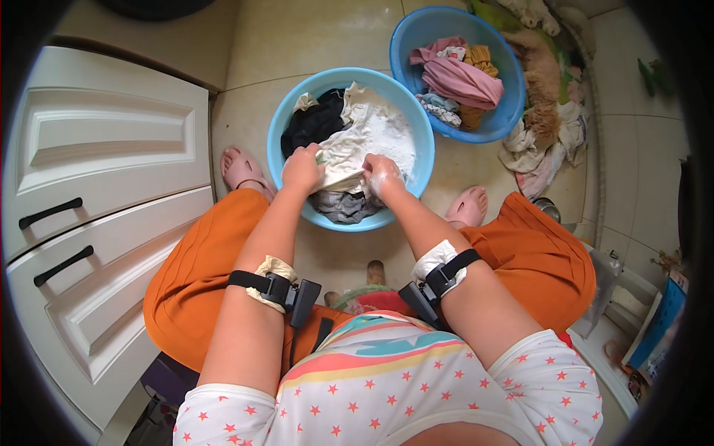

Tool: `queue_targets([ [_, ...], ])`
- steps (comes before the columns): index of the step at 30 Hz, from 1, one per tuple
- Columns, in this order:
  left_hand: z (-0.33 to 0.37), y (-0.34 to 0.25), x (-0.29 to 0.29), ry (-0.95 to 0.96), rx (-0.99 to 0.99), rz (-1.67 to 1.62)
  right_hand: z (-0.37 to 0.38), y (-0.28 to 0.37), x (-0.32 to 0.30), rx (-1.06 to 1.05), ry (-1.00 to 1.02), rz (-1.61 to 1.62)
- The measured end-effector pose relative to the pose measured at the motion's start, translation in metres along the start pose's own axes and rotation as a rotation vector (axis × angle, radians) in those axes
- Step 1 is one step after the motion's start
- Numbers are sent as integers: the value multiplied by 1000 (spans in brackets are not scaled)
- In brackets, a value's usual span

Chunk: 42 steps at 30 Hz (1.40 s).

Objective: Hand washing a small piece of cloth with soap in a basin.

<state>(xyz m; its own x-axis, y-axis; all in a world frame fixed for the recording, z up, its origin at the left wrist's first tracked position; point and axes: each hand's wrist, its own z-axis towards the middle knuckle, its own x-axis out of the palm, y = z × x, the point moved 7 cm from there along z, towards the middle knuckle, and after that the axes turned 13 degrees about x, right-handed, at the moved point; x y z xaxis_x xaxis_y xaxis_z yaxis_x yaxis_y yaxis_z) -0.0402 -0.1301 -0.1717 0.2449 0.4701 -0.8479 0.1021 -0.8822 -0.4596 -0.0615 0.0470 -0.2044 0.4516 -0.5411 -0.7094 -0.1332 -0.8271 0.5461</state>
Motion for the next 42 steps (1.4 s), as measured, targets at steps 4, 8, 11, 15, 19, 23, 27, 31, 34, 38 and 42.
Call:
queue_targets([
  [4,-3,18,-9,-60,-114,-312,-4,-9,-19,136,-66,207],
  [8,-6,22,-27,-189,-120,-393,13,-32,-37,262,-28,635],
  [11,-9,32,-29,-240,-165,-447,7,-16,-58,279,58,981],
  [15,-9,22,-31,-265,-162,-478,-8,23,-85,187,232,1321],
  [19,-10,24,-24,-266,-184,-556,-25,48,-93,201,372,1659],
  [23,-5,28,-18,-307,-169,-576,-24,55,-111,124,481,1970],
  [27,-3,27,-16,-335,-131,-541,-21,75,-137,58,566,1992],
  [31,-3,27,-8,-328,-157,-630,-2,68,-122,95,493,1768],
  [34,-4,29,-7,-337,-177,-612,1,51,-98,262,283,1633],
  [38,4,14,-9,-333,-118,-588,34,-27,-70,189,-120,915],
  [42,-11,24,-7,-301,-148,-478,-1,24,-54,24,-212,-85],
])
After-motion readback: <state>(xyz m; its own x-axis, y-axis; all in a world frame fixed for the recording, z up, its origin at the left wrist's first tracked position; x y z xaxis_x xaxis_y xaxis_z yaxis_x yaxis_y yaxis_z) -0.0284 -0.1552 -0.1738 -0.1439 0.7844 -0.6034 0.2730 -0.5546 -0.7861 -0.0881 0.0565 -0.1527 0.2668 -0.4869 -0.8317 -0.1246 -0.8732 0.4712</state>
